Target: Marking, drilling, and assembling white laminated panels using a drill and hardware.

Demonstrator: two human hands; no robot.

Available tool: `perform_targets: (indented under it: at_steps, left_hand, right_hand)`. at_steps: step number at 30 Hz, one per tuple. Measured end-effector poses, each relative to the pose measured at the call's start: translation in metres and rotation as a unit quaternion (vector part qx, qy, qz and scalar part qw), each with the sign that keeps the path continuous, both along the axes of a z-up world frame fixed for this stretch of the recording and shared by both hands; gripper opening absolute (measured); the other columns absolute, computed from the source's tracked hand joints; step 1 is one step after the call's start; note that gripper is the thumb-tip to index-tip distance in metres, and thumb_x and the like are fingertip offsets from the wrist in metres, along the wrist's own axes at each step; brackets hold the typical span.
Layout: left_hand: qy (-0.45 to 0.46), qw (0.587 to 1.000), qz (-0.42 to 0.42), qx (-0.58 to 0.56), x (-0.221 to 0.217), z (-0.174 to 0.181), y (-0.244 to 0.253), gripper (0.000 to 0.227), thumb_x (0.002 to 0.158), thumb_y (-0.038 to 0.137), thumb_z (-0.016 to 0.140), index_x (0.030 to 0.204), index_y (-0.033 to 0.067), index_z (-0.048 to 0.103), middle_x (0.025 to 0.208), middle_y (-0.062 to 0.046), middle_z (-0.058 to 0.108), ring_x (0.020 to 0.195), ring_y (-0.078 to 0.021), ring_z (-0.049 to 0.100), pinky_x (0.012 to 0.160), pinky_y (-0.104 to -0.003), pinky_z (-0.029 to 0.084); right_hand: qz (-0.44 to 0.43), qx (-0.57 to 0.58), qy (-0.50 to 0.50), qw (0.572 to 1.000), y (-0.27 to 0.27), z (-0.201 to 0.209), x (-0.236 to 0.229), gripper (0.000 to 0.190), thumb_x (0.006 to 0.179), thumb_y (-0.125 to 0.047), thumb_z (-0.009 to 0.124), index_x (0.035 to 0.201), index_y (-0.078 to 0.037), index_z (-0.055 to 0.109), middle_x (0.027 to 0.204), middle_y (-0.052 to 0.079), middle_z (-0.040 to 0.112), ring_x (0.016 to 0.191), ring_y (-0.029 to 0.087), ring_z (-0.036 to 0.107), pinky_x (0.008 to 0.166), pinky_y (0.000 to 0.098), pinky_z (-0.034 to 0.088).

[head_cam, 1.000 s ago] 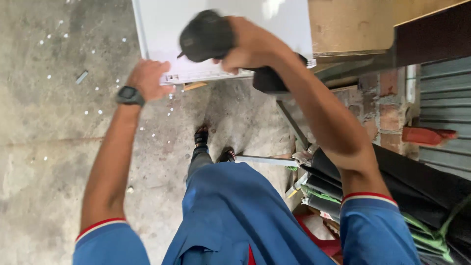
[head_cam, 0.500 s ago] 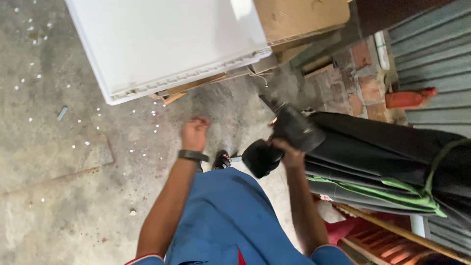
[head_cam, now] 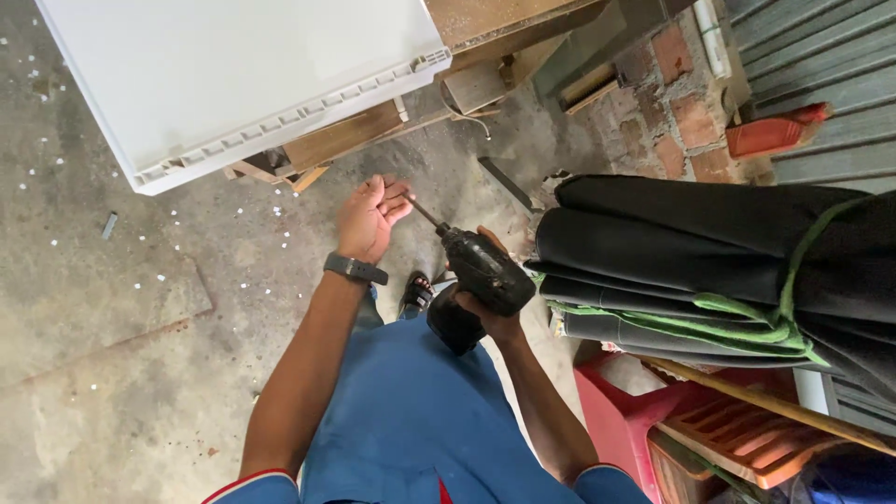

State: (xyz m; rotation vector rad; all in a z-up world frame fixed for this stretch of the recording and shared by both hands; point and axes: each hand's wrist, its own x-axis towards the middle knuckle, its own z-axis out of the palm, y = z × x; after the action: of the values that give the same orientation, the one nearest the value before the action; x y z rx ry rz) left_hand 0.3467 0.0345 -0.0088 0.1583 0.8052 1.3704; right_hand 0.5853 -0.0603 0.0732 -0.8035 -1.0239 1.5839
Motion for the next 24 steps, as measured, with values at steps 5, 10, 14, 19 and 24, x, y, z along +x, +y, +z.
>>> perform_targets:
  at_steps: [5,10,14,19,24]
  left_hand:
    - [-0.001,0.998,-0.025,0.052,0.001,-0.015,-0.005,0.025,0.114,0.022,0.066,0.119,-0.0022,0.064,0.101,-0.005,0.061,0.08,-0.0117,0.057,0.075,-0.03,0.05]
    - [0.043,0.998,0.006,0.042,0.014,0.047,-0.001,0.017,0.106,0.027,0.058,0.103,0.0106,0.06,0.09,-0.014,0.069,0.066,-0.013,0.056,0.066,-0.031,0.049]
    - [0.048,0.999,-0.002,0.024,0.018,0.07,0.0,0.021,0.102,0.031,0.052,0.094,0.0121,0.056,0.099,-0.022,0.075,0.063,-0.0169,0.059,0.063,-0.033,0.049]
    - [-0.04,0.999,-0.005,0.037,0.016,0.04,0.004,0.027,0.108,0.03,0.057,0.094,0.0069,0.058,0.104,-0.024,0.073,0.067,-0.0152,0.058,0.065,-0.033,0.044]
    - [-0.057,0.998,0.006,0.015,0.021,0.038,0.004,0.029,0.107,0.03,0.058,0.088,0.0083,0.056,0.098,-0.022,0.074,0.063,-0.0154,0.056,0.062,-0.032,0.042]
  right_hand:
    - [0.011,0.022,0.008,1.0,-0.009,-0.009,0.006,0.1,0.083,0.003,0.083,0.165,-0.004,0.026,0.137,0.016,0.065,0.104,0.019,0.068,0.089,0.0311,0.06]
    - [0.021,0.046,-0.018,0.999,-0.005,0.008,0.004,0.097,0.086,0.002,0.08,0.165,-0.004,0.023,0.143,0.015,0.06,0.127,0.023,0.064,0.102,0.0341,0.057]
    - [0.017,0.044,0.012,0.999,0.002,0.007,0.0,0.097,0.085,0.0,0.08,0.163,-0.004,0.023,0.14,0.015,0.061,0.121,0.023,0.067,0.092,0.0348,0.06]
    - [0.025,0.054,0.007,0.998,0.005,0.008,0.003,0.096,0.087,-0.002,0.079,0.165,-0.004,0.022,0.131,0.017,0.068,0.101,0.019,0.07,0.089,0.0322,0.059]
    - [0.018,0.068,-0.031,0.997,0.006,0.007,0.007,0.095,0.086,-0.002,0.08,0.163,-0.002,0.025,0.133,0.017,0.066,0.104,0.019,0.069,0.09,0.0318,0.058]
